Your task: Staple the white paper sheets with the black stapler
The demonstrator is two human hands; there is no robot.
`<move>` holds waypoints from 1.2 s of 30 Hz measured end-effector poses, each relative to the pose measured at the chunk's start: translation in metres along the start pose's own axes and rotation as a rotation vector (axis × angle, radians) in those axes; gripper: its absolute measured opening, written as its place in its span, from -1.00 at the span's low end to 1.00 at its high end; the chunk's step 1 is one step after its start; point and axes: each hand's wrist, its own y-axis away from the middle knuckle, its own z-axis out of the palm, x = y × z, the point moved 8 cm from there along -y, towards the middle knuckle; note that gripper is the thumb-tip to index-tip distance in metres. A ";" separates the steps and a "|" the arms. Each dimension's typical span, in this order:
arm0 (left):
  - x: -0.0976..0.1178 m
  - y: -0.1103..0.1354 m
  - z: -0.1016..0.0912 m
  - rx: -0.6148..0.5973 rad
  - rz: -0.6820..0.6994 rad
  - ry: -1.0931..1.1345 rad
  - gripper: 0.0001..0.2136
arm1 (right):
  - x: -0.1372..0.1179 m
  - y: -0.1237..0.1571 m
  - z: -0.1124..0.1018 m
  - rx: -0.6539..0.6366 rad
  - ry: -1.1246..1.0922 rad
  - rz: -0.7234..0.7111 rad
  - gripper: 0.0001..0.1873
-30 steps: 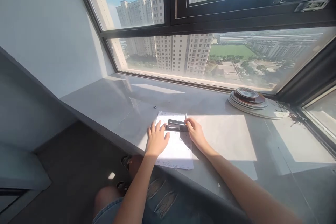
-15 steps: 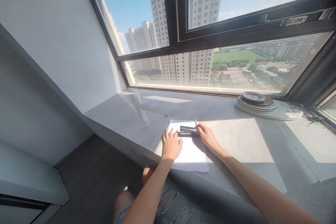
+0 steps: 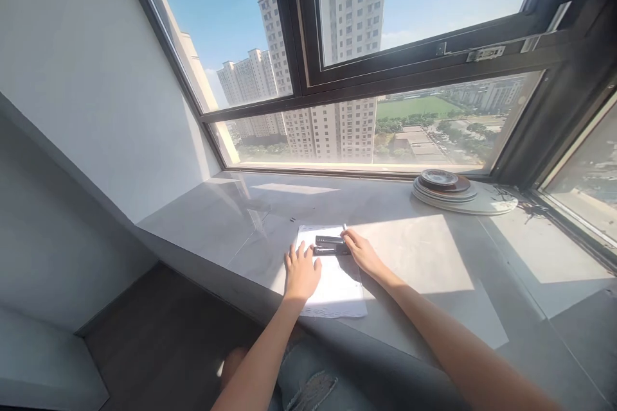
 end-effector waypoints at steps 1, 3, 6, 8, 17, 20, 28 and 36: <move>0.000 0.000 0.000 0.000 -0.004 -0.002 -0.49 | -0.002 0.001 0.002 -0.041 0.000 -0.014 -0.61; 0.000 0.000 0.000 0.003 -0.011 -0.004 -0.49 | -0.003 0.002 0.007 -0.105 0.032 -0.058 -0.61; 0.002 0.002 0.000 0.010 -0.027 -0.008 -0.48 | -0.001 0.002 0.010 -0.109 0.095 -0.139 -0.56; 0.004 0.003 0.000 0.009 -0.043 -0.014 -0.47 | 0.004 0.000 0.011 -0.096 0.084 -0.161 -0.56; 0.027 0.010 0.007 -0.025 -0.100 -0.031 -0.43 | 0.004 -0.002 -0.008 -0.123 0.028 -0.107 -0.60; 0.038 0.009 0.007 -0.003 -0.110 -0.021 -0.43 | 0.008 -0.006 -0.023 -0.080 -0.111 -0.057 -0.66; 0.050 0.001 0.006 0.011 -0.060 0.100 -0.45 | 0.025 -0.013 -0.041 0.070 -0.182 0.000 -0.67; 0.016 -0.006 -0.003 0.102 -0.152 0.399 -0.49 | 0.026 -0.019 -0.033 0.088 -0.133 -0.008 -0.66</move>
